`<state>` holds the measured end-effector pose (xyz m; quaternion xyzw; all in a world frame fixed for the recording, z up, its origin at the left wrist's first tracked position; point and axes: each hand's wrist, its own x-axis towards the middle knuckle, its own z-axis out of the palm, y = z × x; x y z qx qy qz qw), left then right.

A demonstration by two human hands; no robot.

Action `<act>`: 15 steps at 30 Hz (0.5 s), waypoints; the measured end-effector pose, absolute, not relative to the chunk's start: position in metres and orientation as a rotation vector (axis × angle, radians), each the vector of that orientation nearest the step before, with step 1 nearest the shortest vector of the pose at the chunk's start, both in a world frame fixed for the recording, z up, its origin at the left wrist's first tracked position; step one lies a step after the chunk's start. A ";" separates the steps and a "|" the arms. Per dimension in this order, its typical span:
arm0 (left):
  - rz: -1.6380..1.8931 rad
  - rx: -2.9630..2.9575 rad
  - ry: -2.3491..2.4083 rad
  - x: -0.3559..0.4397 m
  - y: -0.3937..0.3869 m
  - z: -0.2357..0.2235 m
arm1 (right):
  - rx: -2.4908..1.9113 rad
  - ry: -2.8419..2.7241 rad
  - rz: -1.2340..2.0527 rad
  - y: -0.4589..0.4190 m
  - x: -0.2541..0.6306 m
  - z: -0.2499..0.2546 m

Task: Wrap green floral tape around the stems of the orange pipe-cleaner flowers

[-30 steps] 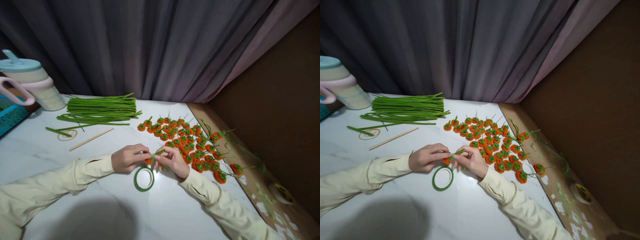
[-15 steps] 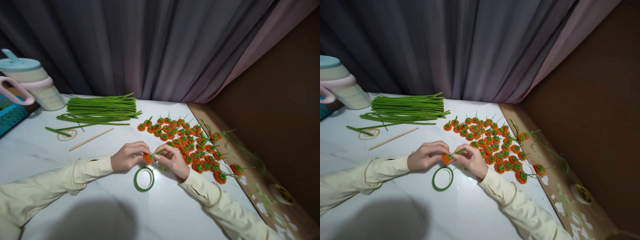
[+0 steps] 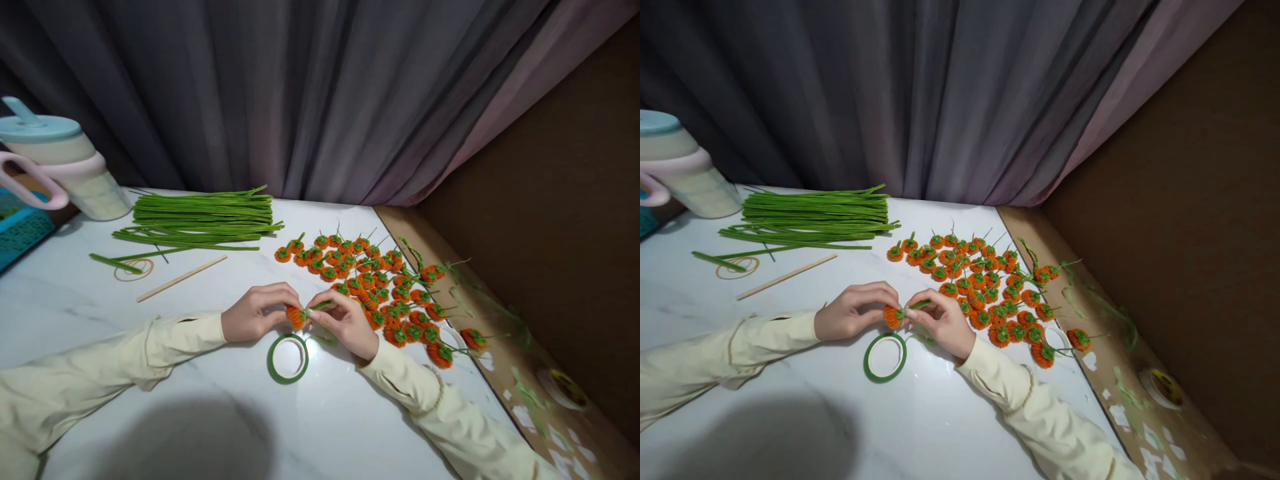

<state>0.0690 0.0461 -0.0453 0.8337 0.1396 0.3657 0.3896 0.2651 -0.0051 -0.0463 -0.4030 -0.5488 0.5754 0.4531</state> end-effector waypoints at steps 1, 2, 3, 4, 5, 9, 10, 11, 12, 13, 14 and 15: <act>0.931 2.130 0.360 0.069 0.046 -0.045 | -1.001 -1.354 1.421 -0.005 0.265 -0.046; 0.932 2.142 0.367 0.069 0.045 -0.044 | -1.004 -1.349 1.422 -0.005 0.265 -0.047; 0.930 2.154 0.374 0.069 0.044 -0.044 | -1.004 -1.344 1.425 -0.005 0.265 -0.047; 0.929 2.166 0.380 0.069 0.044 -0.044 | -1.003 -1.337 1.427 -0.004 0.265 -0.047; 0.927 2.176 0.385 0.069 0.044 -0.044 | -1.004 -1.333 1.427 -0.004 0.265 -0.047; 0.918 2.200 0.374 0.069 0.044 -0.045 | -1.027 -1.339 1.406 -0.004 0.264 -0.048; 0.917 2.204 0.365 0.069 0.044 -0.046 | -1.032 -1.341 1.398 -0.004 0.265 -0.048; 0.915 2.205 0.359 0.069 0.044 -0.046 | -1.037 -1.344 1.390 -0.005 0.265 -0.048; 0.913 2.202 0.356 0.068 0.045 -0.046 | -1.042 -1.347 1.383 -0.005 0.265 -0.048; 0.910 2.194 0.358 0.068 0.045 -0.046 | -1.047 -1.351 1.377 -0.005 0.265 -0.048; 0.906 2.179 0.361 0.068 0.045 -0.046 | -1.052 -1.353 1.372 -0.005 0.265 -0.049; 0.897 2.156 0.366 0.068 0.046 -0.046 | -1.056 -1.355 1.371 -0.005 0.265 -0.049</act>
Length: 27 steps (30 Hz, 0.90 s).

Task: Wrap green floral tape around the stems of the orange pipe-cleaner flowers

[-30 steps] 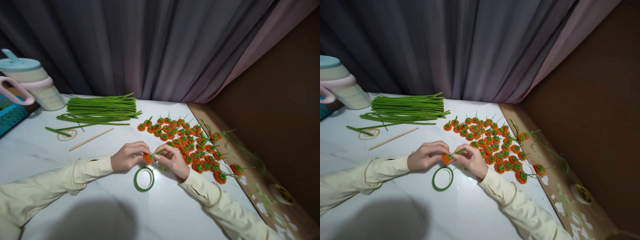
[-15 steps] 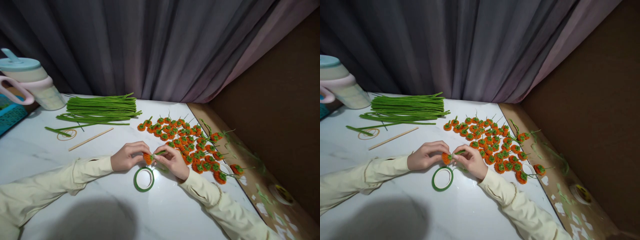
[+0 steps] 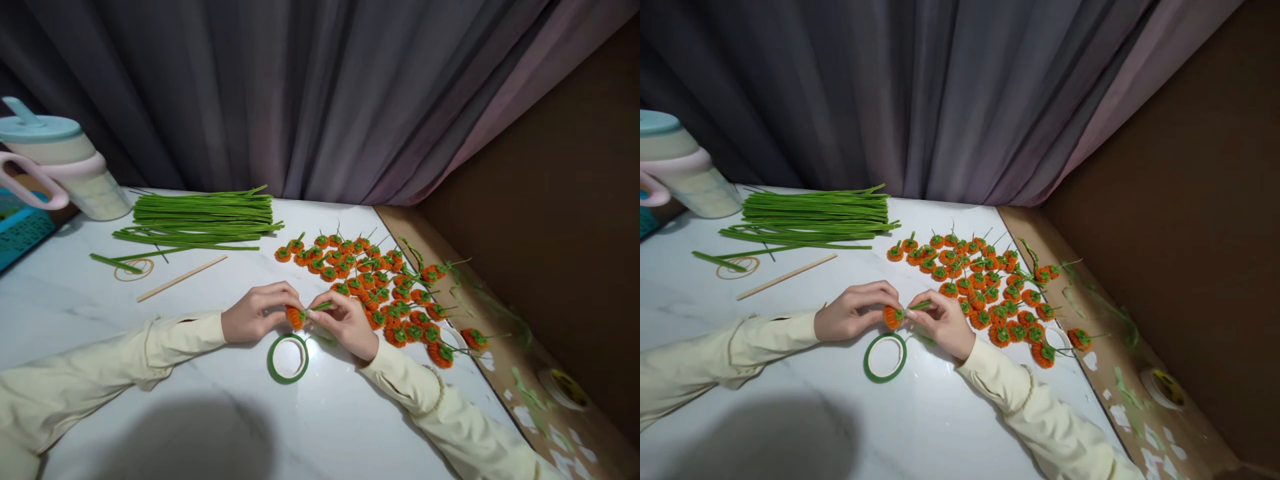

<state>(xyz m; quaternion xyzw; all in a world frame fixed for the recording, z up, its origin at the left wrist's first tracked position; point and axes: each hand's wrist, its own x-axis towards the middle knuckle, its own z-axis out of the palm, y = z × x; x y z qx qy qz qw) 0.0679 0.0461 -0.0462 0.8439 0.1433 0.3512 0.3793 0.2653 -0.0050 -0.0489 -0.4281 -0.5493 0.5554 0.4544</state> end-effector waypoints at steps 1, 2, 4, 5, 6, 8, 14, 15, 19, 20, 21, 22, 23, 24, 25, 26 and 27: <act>0.885 2.122 0.369 0.068 0.047 -0.046 | -1.060 -1.356 1.373 -0.005 0.265 -0.049; 0.868 2.077 0.372 0.068 0.048 -0.046 | -1.064 -1.353 1.379 -0.005 0.265 -0.049; 0.823 1.964 0.377 0.068 0.049 -0.047 | -1.069 -1.348 1.390 -0.005 0.265 -0.049; 0.799 1.905 0.378 0.068 0.050 -0.047 | -1.069 -1.349 1.391 -0.004 0.265 -0.048; 0.775 1.850 0.377 0.069 0.051 -0.048 | -1.067 -1.354 1.390 -0.004 0.265 -0.048; 0.731 1.759 0.365 0.069 0.053 -0.049 | -1.060 -1.369 1.377 -0.003 0.265 -0.047; 0.615 1.599 0.355 0.068 0.054 -0.047 | -1.043 -1.403 1.324 -0.003 0.266 -0.047; 0.598 1.572 0.363 0.068 0.054 -0.046 | -1.039 -1.412 1.315 -0.003 0.266 -0.047; 0.548 1.487 0.373 0.068 0.053 -0.044 | -1.004 -1.454 1.284 -0.004 0.266 -0.047; 0.542 1.475 0.370 0.068 0.053 -0.044 | -0.995 -1.466 1.279 -0.004 0.266 -0.047; 0.537 1.466 0.369 0.068 0.053 -0.044 | -0.989 -1.477 1.271 -0.004 0.267 -0.047; 0.535 1.461 0.367 0.068 0.053 -0.044 | -0.986 -1.486 1.260 -0.005 0.267 -0.048; 0.535 1.460 0.366 0.068 0.053 -0.044 | -0.987 -1.490 1.251 -0.005 0.267 -0.048; 0.535 1.463 0.368 0.068 0.053 -0.044 | -0.988 -1.486 1.244 -0.005 0.267 -0.048; 0.538 1.469 0.372 0.068 0.053 -0.044 | -0.986 -1.473 1.248 -0.006 0.267 -0.049; 0.541 1.477 0.379 0.068 0.053 -0.045 | -0.979 -1.454 1.262 -0.006 0.268 -0.049; 0.542 1.484 0.388 0.069 0.053 -0.045 | -0.966 -1.435 1.287 -0.006 0.268 -0.050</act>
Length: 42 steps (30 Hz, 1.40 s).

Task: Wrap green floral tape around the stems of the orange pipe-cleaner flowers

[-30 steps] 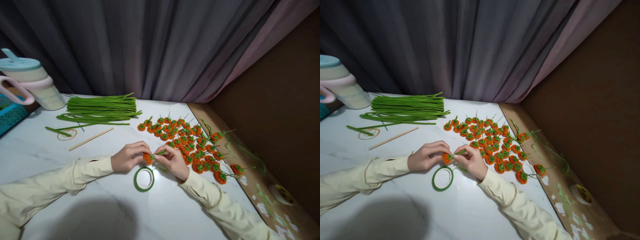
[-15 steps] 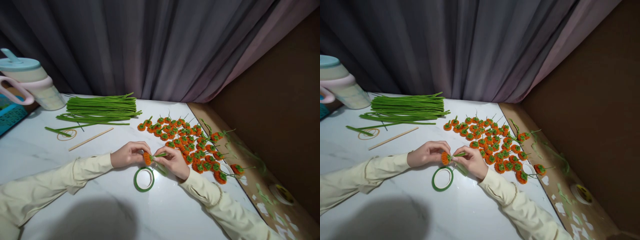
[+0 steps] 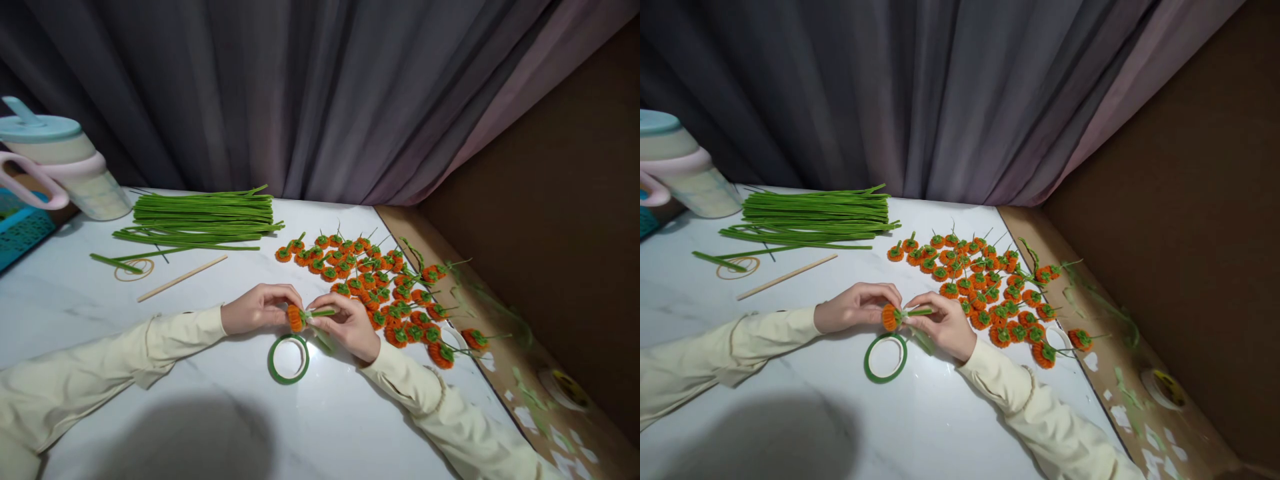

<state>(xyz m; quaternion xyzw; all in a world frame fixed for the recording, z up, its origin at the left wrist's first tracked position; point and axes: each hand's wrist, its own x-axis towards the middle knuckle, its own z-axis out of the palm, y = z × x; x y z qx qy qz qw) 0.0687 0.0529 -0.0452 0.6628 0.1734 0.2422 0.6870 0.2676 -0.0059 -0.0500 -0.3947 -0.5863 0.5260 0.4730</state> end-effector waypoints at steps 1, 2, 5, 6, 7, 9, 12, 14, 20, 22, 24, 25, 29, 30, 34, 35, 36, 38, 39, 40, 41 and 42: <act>0.541 1.487 0.396 0.069 0.052 -0.046 | -0.949 -1.416 1.314 -0.006 0.268 -0.050; 0.540 1.486 0.402 0.069 0.052 -0.046 | -0.930 -1.401 1.338 -0.006 0.267 -0.051; 0.549 1.460 0.396 0.070 0.050 -0.047 | -0.882 -1.378 1.390 -0.006 0.267 -0.052; 0.554 1.448 0.389 0.070 0.050 -0.048 | -0.873 -1.372 1.405 -0.006 0.267 -0.052; 0.556 1.438 0.382 0.070 0.050 -0.048 | -0.867 -1.366 1.418 -0.006 0.266 -0.052; 0.550 1.426 0.375 0.070 0.049 -0.049 | -0.863 -1.357 1.435 -0.007 0.266 -0.053; 0.538 1.427 0.373 0.070 0.049 -0.049 | -0.871 -1.348 1.440 -0.008 0.266 -0.054; 0.537 1.443 0.372 0.070 0.049 -0.050 | -0.882 -1.349 1.444 -0.008 0.266 -0.053; 0.532 1.477 0.378 0.069 0.050 -0.051 | -0.905 -1.376 1.448 -0.009 0.265 -0.050; 0.530 1.490 0.384 0.069 0.049 -0.051 | -0.905 -1.368 1.443 -0.009 0.265 -0.049; 0.532 1.504 0.385 0.069 0.049 -0.051 | -0.902 -1.364 1.439 -0.008 0.265 -0.049; 0.535 1.512 0.385 0.068 0.049 -0.052 | -0.904 -1.362 1.439 -0.008 0.265 -0.049; 0.543 1.538 0.388 0.068 0.050 -0.052 | -0.913 -1.344 1.463 -0.008 0.264 -0.049; 0.544 1.545 0.388 0.068 0.050 -0.051 | -0.917 -1.338 1.472 -0.008 0.264 -0.049; 0.536 1.554 0.393 0.069 0.049 -0.050 | -0.947 -1.309 1.501 -0.008 0.263 -0.048; 0.532 1.551 0.395 0.069 0.049 -0.050 | -0.951 -1.303 1.506 -0.008 0.263 -0.048; 0.531 1.550 0.396 0.069 0.049 -0.050 | -0.950 -1.299 1.509 -0.008 0.263 -0.048; 0.540 1.556 0.397 0.069 0.049 -0.050 | -0.942 -1.296 1.503 -0.008 0.263 -0.049; 0.549 1.564 0.395 0.069 0.049 -0.051 | -0.941 -1.297 1.497 -0.008 0.263 -0.049; 0.558 1.574 0.391 0.069 0.049 -0.051 | -0.943 -1.298 1.489 -0.008 0.264 -0.049; 0.568 1.585 0.386 0.069 0.049 -0.051 | -0.947 -1.299 1.485 -0.008 0.264 -0.049; 0.577 1.594 0.378 0.069 0.049 -0.051 | -0.953 -1.300 1.481 -0.008 0.264 -0.049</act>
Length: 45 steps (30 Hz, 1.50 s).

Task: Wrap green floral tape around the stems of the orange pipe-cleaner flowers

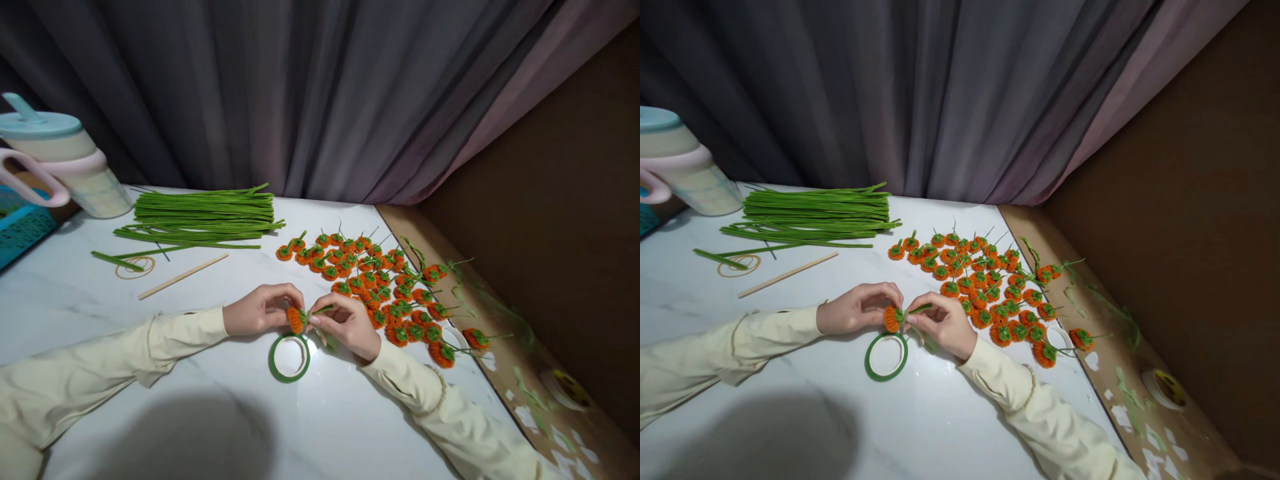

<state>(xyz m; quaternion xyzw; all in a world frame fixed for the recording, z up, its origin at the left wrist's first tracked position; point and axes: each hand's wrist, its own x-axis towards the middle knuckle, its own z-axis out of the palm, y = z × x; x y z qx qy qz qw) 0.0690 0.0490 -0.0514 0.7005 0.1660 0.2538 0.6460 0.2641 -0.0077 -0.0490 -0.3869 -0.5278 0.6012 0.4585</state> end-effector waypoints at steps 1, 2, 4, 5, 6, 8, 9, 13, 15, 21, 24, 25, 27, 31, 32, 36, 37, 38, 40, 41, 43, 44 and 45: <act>0.587 1.604 0.371 0.069 0.049 -0.051 | -0.958 -1.301 1.479 -0.008 0.264 -0.049; 0.599 1.618 0.365 0.069 0.049 -0.051 | -0.959 -1.302 1.477 -0.007 0.264 -0.049; 0.627 1.661 0.356 0.069 0.049 -0.051 | -0.948 -1.301 1.472 -0.007 0.265 -0.050; 0.641 1.687 0.353 0.069 0.049 -0.050 | -0.939 -1.300 1.471 -0.007 0.265 -0.050; 0.652 1.712 0.350 0.069 0.049 -0.050 | -0.933 -1.300 1.470 -0.007 0.265 -0.050; 0.669 1.752 0.348 0.069 0.049 -0.049 | -0.934 -1.300 1.471 -0.007 0.265 -0.050; 0.675 1.766 0.351 0.069 0.049 -0.049 | -0.941 -1.300 1.473 -0.007 0.265 -0.050; 0.698 1.826 0.372 0.069 0.047 -0.046 | -0.964 -1.299 1.470 -0.007 0.265 -0.050; 0.719 1.892 0.383 0.068 0.046 -0.045 | -0.971 -1.297 1.465 -0.007 0.265 -0.050; 0.785 2.062 0.383 0.068 0.046 -0.042 | -0.964 -1.315 1.450 -0.006 0.264 -0.048; 0.780 2.064 0.401 0.067 0.046 -0.043 | -1.004 -1.330 1.422 -0.006 0.264 -0.047; 0.777 2.055 0.409 0.067 0.047 -0.044 | -1.019 -1.336 1.410 -0.006 0.264 -0.047; 0.768 2.026 0.422 0.067 0.047 -0.045 | -1.045 -1.346 1.387 -0.006 0.264 -0.047; 0.738 1.893 0.438 0.067 0.049 -0.046 | -1.072 -1.385 1.339 -0.005 0.264 -0.047; 0.723 1.844 0.433 0.067 0.049 -0.046 | -1.074 -1.397 1.327 -0.005 0.264 -0.047; 0.619 1.630 0.409 0.067 0.052 -0.044 | -1.073 -1.462 1.302 -0.004 0.265 -0.047; 0.595 1.581 0.407 0.068 0.052 -0.043 | -1.072 -1.476 1.297 -0.005 0.265 -0.047; 0.574 1.538 0.406 0.068 0.053 -0.042 | -1.070 -1.489 1.290 -0.005 0.265 -0.047; 0.543 1.472 0.405 0.068 0.053 -0.041 | -1.064 -1.507 1.269 -0.005 0.265 -0.047; 0.532 1.447 0.405 0.068 0.053 -0.040 | -1.062 -1.517 1.257 -0.005 0.265 -0.047; 0.515 1.410 0.402 0.068 0.053 -0.040 | -1.065 -1.540 1.226 -0.005 0.266 -0.046; 0.509 1.393 0.401 0.068 0.053 -0.041 | -1.070 -1.552 1.207 -0.005 0.266 -0.046; 0.504 1.378 0.399 0.068 0.053 -0.041 | -1.077 -1.565 1.185 -0.006 0.266 -0.047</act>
